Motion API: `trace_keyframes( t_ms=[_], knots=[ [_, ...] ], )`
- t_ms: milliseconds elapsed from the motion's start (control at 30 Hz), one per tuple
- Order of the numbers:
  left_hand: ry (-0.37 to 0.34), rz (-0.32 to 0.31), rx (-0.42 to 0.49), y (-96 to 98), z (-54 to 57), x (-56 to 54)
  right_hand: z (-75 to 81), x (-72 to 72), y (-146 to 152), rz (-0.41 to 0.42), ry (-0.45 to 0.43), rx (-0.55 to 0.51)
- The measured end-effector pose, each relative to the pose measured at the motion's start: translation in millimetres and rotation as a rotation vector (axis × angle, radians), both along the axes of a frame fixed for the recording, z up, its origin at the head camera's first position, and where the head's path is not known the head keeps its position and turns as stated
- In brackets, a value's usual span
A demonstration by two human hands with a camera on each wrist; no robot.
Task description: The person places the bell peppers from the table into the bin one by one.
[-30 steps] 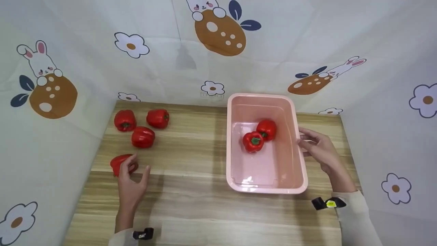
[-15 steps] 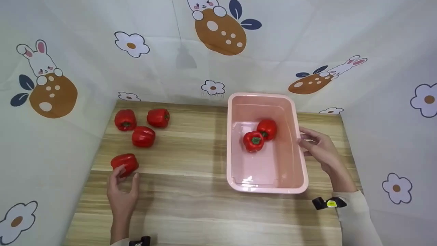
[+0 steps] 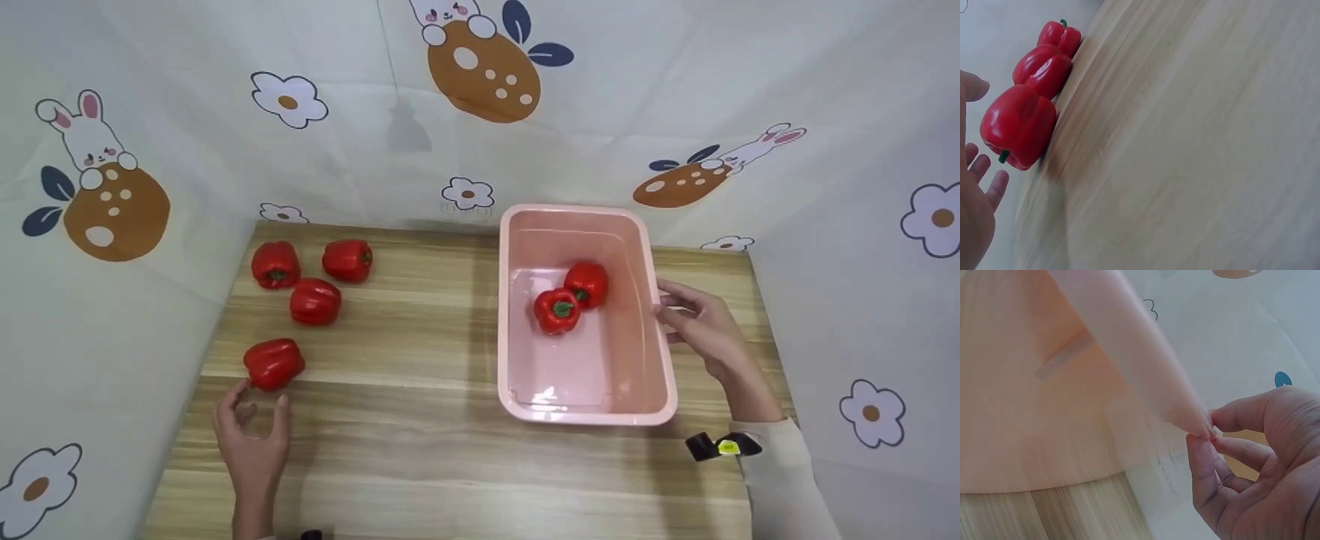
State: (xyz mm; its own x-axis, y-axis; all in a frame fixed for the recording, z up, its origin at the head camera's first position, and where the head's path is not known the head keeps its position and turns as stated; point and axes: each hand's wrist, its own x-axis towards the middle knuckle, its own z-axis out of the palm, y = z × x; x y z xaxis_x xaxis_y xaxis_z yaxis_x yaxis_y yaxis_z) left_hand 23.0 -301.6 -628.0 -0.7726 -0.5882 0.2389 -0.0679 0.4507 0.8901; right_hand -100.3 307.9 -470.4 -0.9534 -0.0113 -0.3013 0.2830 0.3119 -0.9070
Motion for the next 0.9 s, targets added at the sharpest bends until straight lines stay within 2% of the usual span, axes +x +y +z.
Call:
trace_keyframes(
  t_ms=[200,300,400,500,900],
  knots=[
    [-0.117,-0.006,0.049,-1.7,-5.9,-7.3,-0.6,-1.1,0,-0.002,0.004,0.002],
    [-0.124,-0.026,0.073,-3.7,-9.4,-14.2,0.2,-0.4,0,-0.002,0.000,0.006],
    [-0.102,-0.043,0.091,-5.9,-12.2,-21.7,1.5,-0.2,0,0.001,0.002,0.018],
    [-0.096,-0.040,0.095,-7.8,-12.8,-27.9,2.0,-1.5,0,0.008,0.009,0.023],
    [-0.204,-0.075,0.168,-9.5,-7.2,-51.7,4.1,-1.4,1,0.036,0.013,0.023]
  ],
)
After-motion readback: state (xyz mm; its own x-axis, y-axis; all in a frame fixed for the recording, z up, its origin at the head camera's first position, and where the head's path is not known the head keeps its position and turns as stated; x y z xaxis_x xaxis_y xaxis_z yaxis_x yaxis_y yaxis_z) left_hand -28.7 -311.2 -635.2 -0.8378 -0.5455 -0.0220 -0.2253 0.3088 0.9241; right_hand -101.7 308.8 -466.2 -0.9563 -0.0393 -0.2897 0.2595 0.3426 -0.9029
